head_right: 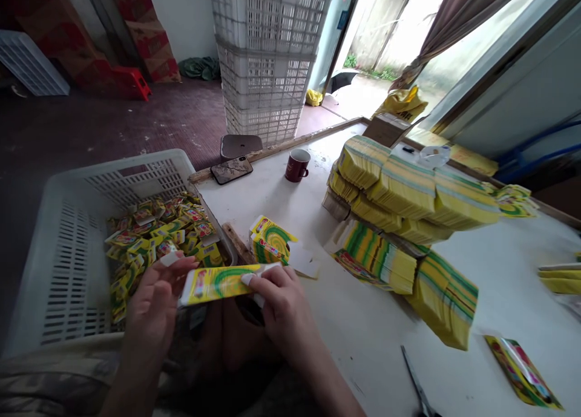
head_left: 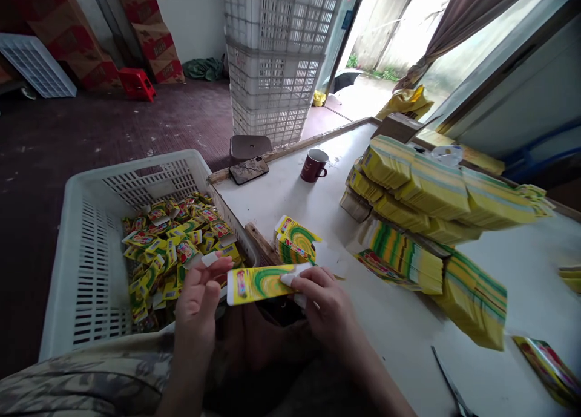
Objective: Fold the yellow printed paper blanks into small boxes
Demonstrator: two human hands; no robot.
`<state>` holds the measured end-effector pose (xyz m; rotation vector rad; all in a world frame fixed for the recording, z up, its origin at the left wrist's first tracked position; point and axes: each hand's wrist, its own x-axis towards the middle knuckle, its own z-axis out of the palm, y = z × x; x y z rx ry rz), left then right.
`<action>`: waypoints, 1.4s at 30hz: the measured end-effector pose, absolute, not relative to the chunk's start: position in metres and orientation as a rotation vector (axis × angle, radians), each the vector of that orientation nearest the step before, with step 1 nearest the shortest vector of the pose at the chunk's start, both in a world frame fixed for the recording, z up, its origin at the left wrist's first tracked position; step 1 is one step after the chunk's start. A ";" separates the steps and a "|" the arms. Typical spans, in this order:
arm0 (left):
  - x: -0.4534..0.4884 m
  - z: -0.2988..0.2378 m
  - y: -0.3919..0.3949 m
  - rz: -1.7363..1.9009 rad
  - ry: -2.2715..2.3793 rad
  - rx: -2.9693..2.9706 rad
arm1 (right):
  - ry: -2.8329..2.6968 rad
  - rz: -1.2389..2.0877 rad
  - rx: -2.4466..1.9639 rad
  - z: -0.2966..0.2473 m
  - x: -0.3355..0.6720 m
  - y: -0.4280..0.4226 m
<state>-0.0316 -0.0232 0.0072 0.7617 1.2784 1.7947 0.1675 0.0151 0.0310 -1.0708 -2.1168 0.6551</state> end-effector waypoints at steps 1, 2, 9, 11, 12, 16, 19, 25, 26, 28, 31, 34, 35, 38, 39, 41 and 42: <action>-0.035 0.010 -0.025 1.759 1.326 0.908 | -2.217 0.539 -1.053 0.036 0.171 0.016; -0.035 0.012 -0.027 1.672 1.387 1.057 | -2.309 0.457 -1.022 0.040 0.172 0.016; -0.006 -0.002 -0.023 0.993 1.599 1.608 | -2.318 0.405 -0.922 0.029 0.166 0.003; -0.002 -0.008 -0.021 0.977 1.634 1.685 | -2.001 0.480 -1.106 0.021 0.164 0.001; 0.000 -0.009 -0.021 0.976 1.637 1.725 | -1.852 0.582 -1.181 0.018 0.162 0.000; 0.004 -0.011 -0.024 0.976 1.600 1.855 | -1.488 1.310 -1.189 0.009 0.150 0.001; 0.007 -0.012 -0.025 0.956 1.584 1.836 | -1.224 1.679 -1.057 0.004 0.143 0.002; 0.009 -0.016 -0.025 0.999 1.556 1.714 | -0.865 1.897 -0.837 0.003 0.145 0.007; 0.009 -0.017 -0.025 1.013 1.548 1.726 | -0.844 1.900 -0.862 0.004 0.145 0.007; 0.010 -0.018 -0.026 1.042 1.536 1.766 | -0.825 1.917 -0.941 0.005 0.142 0.006; 0.011 -0.017 -0.028 1.044 1.483 1.818 | -0.832 1.884 -1.032 0.005 0.133 0.002; 0.012 -0.015 -0.029 1.012 1.484 1.791 | -0.968 1.709 -1.063 0.003 0.128 0.002; 0.012 -0.015 -0.029 0.998 1.500 1.771 | -1.039 1.653 -1.060 0.003 0.128 0.003; 0.009 -0.012 -0.029 0.936 1.517 1.725 | -1.263 1.559 -1.040 0.002 0.132 0.005; 0.009 -0.011 -0.029 0.911 1.512 1.707 | -1.345 1.529 -1.046 0.001 0.133 0.003; 0.008 -0.010 -0.030 0.873 1.478 1.668 | -1.538 1.453 -1.096 0.001 0.136 -0.003; 0.007 -0.010 -0.030 0.870 1.448 1.654 | -1.652 1.398 -1.121 0.001 0.137 -0.007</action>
